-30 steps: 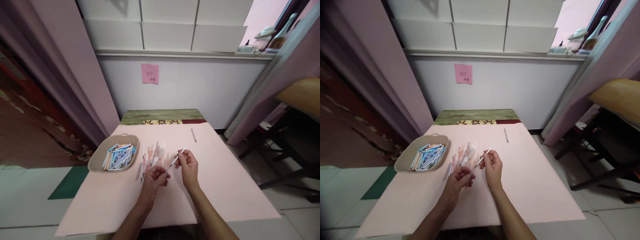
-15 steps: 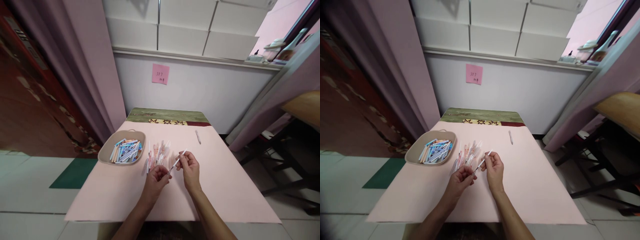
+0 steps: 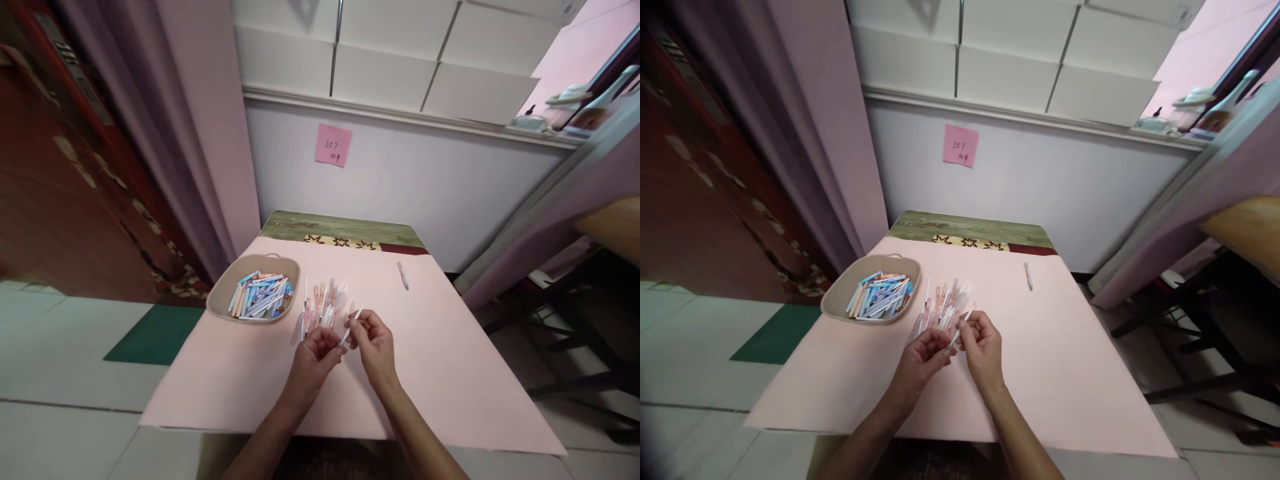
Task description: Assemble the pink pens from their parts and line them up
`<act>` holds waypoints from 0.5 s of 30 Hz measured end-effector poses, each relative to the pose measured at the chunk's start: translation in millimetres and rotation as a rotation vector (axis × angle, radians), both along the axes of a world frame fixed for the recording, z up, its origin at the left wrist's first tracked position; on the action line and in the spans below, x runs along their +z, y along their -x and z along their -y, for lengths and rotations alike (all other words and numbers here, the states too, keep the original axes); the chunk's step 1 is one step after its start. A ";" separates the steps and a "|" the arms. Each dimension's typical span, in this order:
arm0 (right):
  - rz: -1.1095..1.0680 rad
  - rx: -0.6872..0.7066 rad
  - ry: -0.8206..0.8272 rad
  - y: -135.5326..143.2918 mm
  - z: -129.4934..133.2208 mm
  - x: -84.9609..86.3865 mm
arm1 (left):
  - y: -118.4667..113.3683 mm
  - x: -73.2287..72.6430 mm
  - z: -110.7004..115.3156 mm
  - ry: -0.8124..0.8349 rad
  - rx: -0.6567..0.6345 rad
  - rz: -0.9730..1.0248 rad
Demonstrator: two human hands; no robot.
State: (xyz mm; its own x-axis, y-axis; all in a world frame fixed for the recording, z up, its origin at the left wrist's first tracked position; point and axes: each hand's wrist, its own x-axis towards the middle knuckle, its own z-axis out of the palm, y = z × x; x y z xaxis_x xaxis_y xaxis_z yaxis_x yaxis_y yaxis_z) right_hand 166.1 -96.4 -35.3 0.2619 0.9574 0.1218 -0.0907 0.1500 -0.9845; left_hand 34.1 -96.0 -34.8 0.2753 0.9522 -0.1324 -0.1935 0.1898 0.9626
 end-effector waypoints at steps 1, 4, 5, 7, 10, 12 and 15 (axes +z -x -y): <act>0.028 0.027 0.018 1.9 1.1 -0.9 | 1.4 -0.2 0.3 -0.003 0.005 0.016; 0.077 0.137 0.071 3.9 2.2 -2.0 | 9.9 -0.5 1.1 0.019 0.018 0.034; 0.076 0.159 0.083 3.2 1.5 -2.1 | 15.0 -0.4 1.0 0.035 0.028 0.033; 0.062 0.126 0.096 0.6 -1.8 -2.7 | 29.2 1.1 -0.4 0.058 0.083 0.037; 0.153 0.033 0.094 0.7 -11.2 -7.2 | 56.3 8.7 -6.0 0.029 0.252 0.087; 0.351 0.052 0.060 8.7 -19.8 -12.6 | 72.9 16.8 -11.0 -0.004 0.359 0.110; 0.644 0.082 -0.008 33.4 -35.4 -20.6 | 88.3 28.0 -16.7 -0.055 0.472 0.129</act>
